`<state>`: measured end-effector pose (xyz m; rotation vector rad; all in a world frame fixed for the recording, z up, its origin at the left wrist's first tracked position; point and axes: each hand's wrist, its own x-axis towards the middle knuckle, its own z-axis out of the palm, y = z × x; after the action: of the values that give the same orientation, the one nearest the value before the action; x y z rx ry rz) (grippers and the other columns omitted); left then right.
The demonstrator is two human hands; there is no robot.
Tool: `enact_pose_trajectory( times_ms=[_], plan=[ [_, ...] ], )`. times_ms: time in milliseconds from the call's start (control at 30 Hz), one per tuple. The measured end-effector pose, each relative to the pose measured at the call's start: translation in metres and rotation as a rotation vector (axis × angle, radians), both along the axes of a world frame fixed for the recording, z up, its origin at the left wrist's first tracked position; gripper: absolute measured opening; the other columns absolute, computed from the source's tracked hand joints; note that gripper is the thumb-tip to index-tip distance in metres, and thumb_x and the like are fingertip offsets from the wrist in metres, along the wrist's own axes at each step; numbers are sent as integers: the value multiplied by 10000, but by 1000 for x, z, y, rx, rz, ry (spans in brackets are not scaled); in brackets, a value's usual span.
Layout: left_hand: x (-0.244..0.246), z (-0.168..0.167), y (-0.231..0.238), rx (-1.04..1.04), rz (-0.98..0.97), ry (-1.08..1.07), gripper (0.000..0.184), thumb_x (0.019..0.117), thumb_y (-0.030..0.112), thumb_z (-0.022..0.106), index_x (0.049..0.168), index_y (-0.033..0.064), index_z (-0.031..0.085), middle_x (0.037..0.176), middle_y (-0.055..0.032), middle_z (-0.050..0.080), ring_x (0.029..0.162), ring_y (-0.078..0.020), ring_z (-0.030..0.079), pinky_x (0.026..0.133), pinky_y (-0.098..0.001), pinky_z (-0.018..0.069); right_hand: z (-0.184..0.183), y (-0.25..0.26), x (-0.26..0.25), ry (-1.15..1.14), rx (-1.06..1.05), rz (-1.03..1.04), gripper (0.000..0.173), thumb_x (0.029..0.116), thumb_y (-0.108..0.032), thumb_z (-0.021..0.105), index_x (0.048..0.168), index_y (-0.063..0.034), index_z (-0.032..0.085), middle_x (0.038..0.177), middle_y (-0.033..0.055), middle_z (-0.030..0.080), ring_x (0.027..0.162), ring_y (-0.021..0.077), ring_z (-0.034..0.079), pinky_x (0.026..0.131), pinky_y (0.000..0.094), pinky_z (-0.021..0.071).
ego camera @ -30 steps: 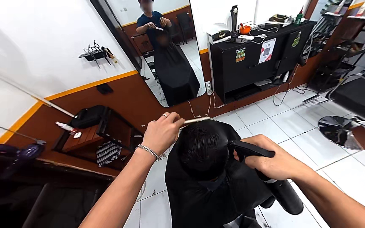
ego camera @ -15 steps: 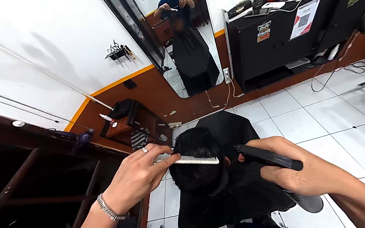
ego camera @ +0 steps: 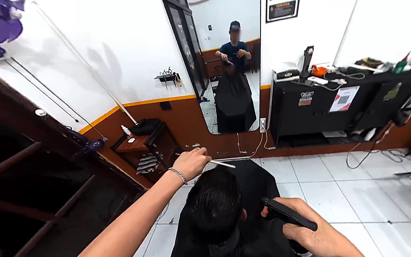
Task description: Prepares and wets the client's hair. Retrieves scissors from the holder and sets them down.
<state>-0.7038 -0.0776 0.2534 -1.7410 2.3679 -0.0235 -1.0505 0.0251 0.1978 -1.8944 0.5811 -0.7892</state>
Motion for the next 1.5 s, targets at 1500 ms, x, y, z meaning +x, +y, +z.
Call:
enact_pose_trajectory(
  times_ms=[1500],
  plan=[
    [-25,26,-24,-218,-558,96,202,972,27,591,1073,46,765,1155,-192,695,1109,-414,652,875,-636,518,-2,101,4,-190,-127,-337,350,926,-251,627,1248,-125,680,1211,19,733,1138,153,692,991,357,578]
  ],
)
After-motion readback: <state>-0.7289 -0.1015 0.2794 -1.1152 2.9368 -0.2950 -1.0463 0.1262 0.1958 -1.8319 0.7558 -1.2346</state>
